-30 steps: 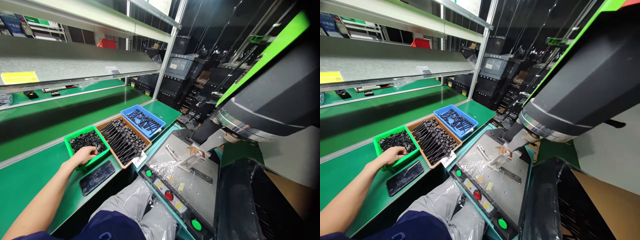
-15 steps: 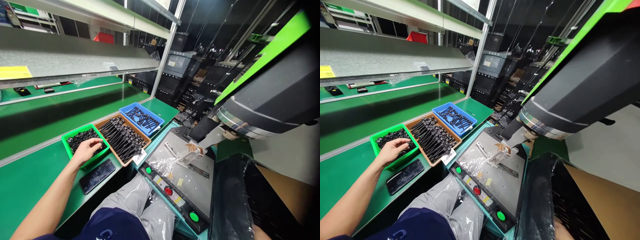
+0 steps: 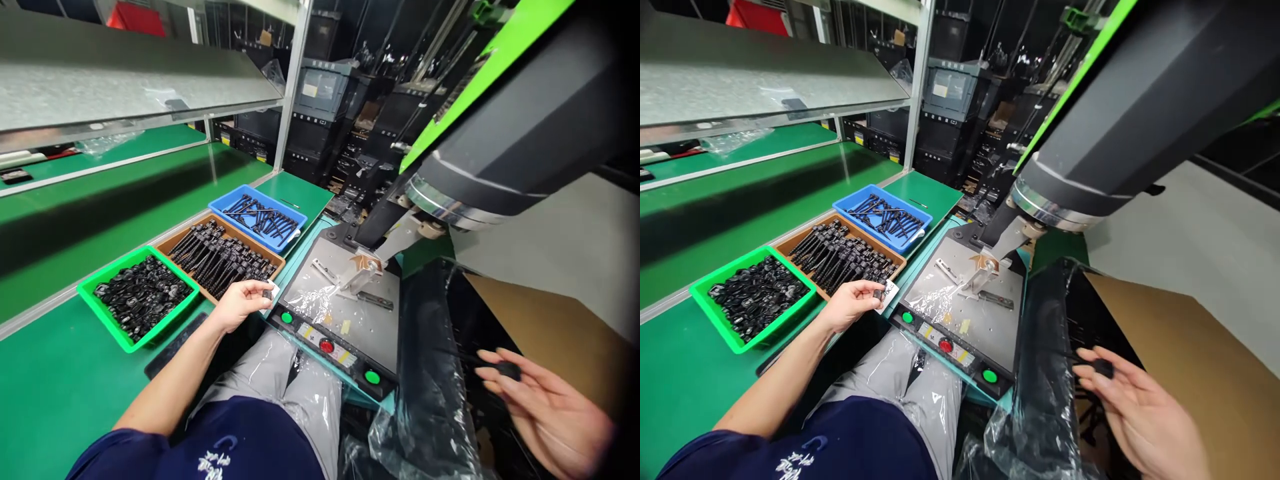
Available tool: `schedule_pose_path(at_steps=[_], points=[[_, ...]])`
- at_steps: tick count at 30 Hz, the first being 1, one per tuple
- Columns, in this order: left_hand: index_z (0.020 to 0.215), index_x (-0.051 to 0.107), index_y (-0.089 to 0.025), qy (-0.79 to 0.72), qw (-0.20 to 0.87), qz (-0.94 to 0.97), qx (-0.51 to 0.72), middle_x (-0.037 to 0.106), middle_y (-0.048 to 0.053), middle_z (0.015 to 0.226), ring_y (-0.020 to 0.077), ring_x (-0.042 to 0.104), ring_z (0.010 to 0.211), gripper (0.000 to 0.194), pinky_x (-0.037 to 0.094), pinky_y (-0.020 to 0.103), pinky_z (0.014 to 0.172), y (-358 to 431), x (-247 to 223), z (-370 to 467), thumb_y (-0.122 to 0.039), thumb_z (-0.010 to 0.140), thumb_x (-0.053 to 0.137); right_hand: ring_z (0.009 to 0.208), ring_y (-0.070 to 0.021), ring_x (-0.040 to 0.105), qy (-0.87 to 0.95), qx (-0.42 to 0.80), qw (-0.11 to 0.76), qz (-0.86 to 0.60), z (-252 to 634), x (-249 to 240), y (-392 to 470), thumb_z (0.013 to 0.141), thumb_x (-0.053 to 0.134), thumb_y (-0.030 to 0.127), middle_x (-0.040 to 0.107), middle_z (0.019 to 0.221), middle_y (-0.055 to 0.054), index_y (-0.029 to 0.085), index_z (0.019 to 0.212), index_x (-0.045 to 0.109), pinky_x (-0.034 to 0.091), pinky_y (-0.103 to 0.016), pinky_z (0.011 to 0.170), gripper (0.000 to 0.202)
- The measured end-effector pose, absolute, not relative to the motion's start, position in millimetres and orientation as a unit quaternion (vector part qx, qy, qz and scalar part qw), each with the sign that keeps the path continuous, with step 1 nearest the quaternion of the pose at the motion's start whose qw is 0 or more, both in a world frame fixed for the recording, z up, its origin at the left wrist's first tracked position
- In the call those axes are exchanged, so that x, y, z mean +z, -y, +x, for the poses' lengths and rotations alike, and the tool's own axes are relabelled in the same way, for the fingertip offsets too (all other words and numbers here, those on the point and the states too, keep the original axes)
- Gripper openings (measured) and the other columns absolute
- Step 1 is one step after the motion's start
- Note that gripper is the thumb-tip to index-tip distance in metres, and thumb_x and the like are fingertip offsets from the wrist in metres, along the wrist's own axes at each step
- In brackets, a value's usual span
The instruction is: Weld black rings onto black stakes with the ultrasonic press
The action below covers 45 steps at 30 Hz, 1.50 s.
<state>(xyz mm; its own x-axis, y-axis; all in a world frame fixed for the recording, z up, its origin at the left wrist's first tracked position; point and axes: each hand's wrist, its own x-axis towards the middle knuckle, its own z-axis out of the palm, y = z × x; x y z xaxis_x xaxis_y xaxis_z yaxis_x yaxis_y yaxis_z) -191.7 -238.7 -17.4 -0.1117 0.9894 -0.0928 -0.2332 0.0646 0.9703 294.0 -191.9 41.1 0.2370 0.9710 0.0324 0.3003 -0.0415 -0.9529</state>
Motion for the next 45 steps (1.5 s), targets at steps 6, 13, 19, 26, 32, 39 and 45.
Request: schedule_pose_path(at_steps=[6,13,19,26,32,39,45], points=[[0.098,0.073,-0.016,-0.415,0.594,0.415,0.55,0.072,0.004,0.079,0.0173,0.067,0.073,0.038,0.052,0.031,0.074,222,-24,-150,-0.031,0.064,0.083,0.081,-0.022,0.068,0.557,0.544,0.389,-0.492,172,32,225,0.06,0.087,0.04,0.072,0.082,-0.008,0.022,0.088,0.06,0.055,-0.034,0.072,0.043],[0.095,0.076,-0.022,-0.356,0.608,0.473,0.528,0.069,0.006,0.101,0.0202,0.062,0.096,0.026,0.047,0.034,0.09,224,-29,-114,-0.028,0.07,0.08,0.068,-0.0168,0.066,0.483,0.644,0.429,-0.409,79,-25,230,0.061,0.086,0.032,0.07,0.077,-0.001,0.02,0.092,0.061,0.054,-0.032,0.069,0.041],[0.094,0.077,-0.021,-0.342,0.621,0.473,0.523,0.067,0.008,0.106,0.0223,0.06,0.103,0.027,0.045,0.038,0.095,227,-31,-109,-0.027,0.068,0.081,0.086,-0.0187,0.067,0.503,0.638,0.448,-0.373,61,-33,232,0.068,0.078,0.028,0.071,0.093,-0.004,0.02,0.1,0.065,0.053,-0.033,0.079,0.036],[0.096,0.077,-0.02,-0.349,0.638,0.48,0.49,0.068,0.008,0.104,0.0224,0.061,0.097,0.028,0.049,0.038,0.089,229,-34,-106,-0.029,0.069,0.08,0.069,-0.0161,0.066,0.553,0.568,0.439,-0.424,62,-34,233,0.071,0.073,0.025,0.068,0.073,0.0,0.021,0.086,0.058,0.052,-0.029,0.066,0.022],[0.1,0.076,-0.02,-0.373,0.624,0.502,0.468,0.067,0.009,0.106,0.022,0.061,0.097,0.031,0.048,0.038,0.089,225,-31,-109,-0.031,0.071,0.08,0.07,-0.0172,0.067,0.562,0.54,0.452,-0.434,67,-32,233,0.072,0.072,0.027,0.069,0.075,-0.001,0.021,0.088,0.06,0.053,-0.031,0.067,0.02],[0.104,0.075,-0.021,-0.352,0.634,0.541,0.426,0.067,0.009,0.109,0.0226,0.062,0.098,0.032,0.049,0.039,0.089,221,-27,-110,-0.032,0.074,0.077,0.056,-0.0156,0.064,0.521,0.637,0.398,-0.405,75,-22,228,0.072,0.075,0.031,0.066,0.065,0.001,0.02,0.084,0.057,0.048,-0.026,0.051,0.024],[0.113,0.071,-0.023,-0.376,0.561,0.6,0.429,0.065,0.009,0.113,0.022,0.06,0.104,0.034,0.047,0.038,0.094,218,-31,-98,-0.034,0.081,0.07,0.059,-0.0159,0.066,0.511,0.598,0.44,-0.432,77,-32,227,0.073,0.073,0.031,0.068,0.071,0.0,0.02,0.087,0.057,0.052,-0.027,0.053,0.024]])
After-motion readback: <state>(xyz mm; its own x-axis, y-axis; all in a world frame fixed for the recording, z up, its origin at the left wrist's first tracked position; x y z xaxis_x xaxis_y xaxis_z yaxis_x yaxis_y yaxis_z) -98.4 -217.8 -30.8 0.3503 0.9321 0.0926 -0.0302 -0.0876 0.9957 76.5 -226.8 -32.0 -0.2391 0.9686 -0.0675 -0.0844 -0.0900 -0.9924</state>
